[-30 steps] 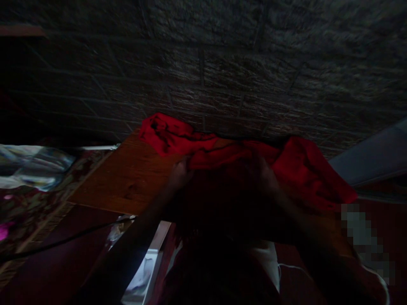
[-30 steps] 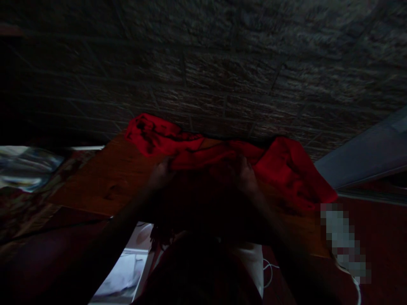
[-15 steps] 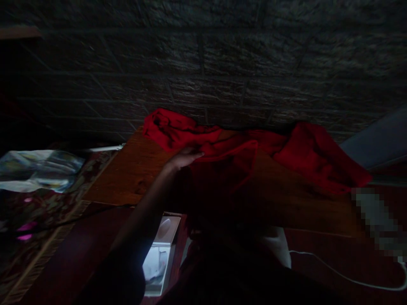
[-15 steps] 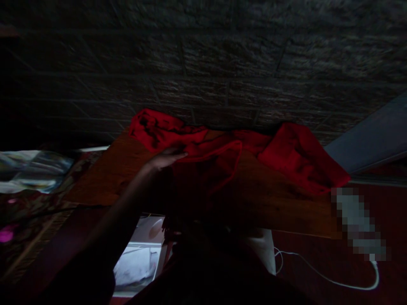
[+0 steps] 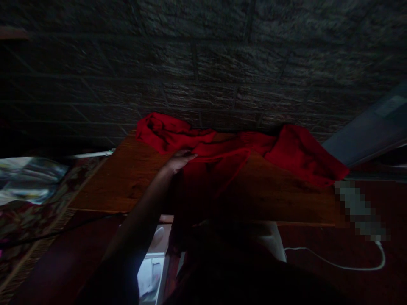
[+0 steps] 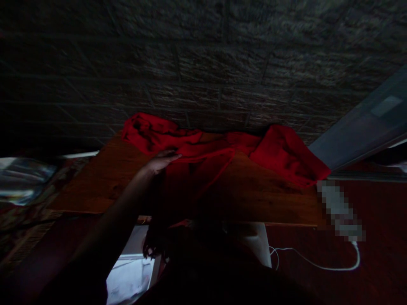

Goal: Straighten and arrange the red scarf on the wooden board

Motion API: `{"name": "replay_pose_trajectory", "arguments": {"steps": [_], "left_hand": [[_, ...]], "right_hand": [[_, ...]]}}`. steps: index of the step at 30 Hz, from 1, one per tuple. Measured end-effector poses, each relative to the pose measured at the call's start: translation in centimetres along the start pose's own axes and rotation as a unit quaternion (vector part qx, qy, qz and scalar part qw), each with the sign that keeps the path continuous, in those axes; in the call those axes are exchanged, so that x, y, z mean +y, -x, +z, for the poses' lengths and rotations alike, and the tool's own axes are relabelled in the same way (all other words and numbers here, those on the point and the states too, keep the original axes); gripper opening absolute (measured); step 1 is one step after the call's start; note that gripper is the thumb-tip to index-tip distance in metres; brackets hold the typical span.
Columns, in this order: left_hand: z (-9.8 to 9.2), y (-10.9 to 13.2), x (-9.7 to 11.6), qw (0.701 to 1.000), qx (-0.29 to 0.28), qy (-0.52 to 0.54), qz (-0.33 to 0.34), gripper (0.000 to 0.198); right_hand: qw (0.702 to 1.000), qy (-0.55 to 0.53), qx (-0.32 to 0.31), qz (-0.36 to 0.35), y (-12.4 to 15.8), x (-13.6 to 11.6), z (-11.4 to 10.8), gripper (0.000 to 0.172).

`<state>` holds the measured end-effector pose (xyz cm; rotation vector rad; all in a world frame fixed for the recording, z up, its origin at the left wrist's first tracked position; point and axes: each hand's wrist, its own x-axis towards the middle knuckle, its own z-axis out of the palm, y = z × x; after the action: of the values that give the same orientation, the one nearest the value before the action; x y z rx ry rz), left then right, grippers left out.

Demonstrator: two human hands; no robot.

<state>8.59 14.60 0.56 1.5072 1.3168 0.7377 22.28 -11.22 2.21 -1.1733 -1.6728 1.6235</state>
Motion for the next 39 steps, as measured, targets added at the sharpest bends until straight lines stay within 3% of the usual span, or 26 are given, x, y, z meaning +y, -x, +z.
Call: {"name": "replay_pose_trajectory", "arguments": {"steps": [8, 14, 16, 19, 21, 24, 28, 32, 35, 39], "left_hand": [[0.4, 0.1, 0.0, 0.998, -0.011, 0.058, -0.012, 0.047], [-1.1, 1.8, 1.2, 1.0, -0.008, 0.027, 0.0, 0.053], [-2.4, 3.9, 1.5, 0.999, 0.003, -0.035, 0.033, 0.055], [-4.0, 8.8, 1.2, 0.979, 0.057, -0.176, 0.086, 0.052], [-4.2, 12.9, 0.4, 0.982, 0.016, -0.183, 0.046, 0.045], [-2.9, 18.7, -1.1, 0.985, -0.035, -0.171, 0.006, 0.034], [0.3, 23.1, -2.2, 0.978, 0.045, -0.2, -0.034, 0.035], [1.9, 23.8, -1.8, 0.974, 0.043, -0.219, -0.045, 0.028], [1.1, 23.4, -1.6, 0.972, 0.008, -0.232, -0.045, 0.023], [-0.8, 23.0, -2.2, 0.967, 0.027, -0.249, -0.047, 0.024]], "right_hand": [[1.0, 0.028, 0.015, 0.001, -0.6, 0.2, 0.2, 0.025], [0.997, 0.04, 0.061, 0.014, 0.8, 1.4, -2.0, 0.028], [0.996, 0.045, 0.08, 0.021, 1.7, 1.8, -3.2, 0.028], [0.992, 0.05, 0.109, 0.032, 2.7, 2.2, -4.5, 0.028], [0.99, 0.051, 0.125, 0.039, 2.7, 2.5, -4.8, 0.03], [0.988, 0.049, 0.136, 0.047, 1.9, 2.7, -4.4, 0.032], [0.989, 0.054, 0.127, 0.051, 0.7, 2.7, -4.0, 0.03], [0.986, 0.087, 0.134, 0.049, 1.3, 3.2, -5.4, 0.035], [0.98, 0.149, 0.131, 0.022, 2.7, 4.0, -7.3, 0.03], [0.97, 0.201, 0.134, -0.005, 4.1, 5.0, -10.1, 0.028]]}}
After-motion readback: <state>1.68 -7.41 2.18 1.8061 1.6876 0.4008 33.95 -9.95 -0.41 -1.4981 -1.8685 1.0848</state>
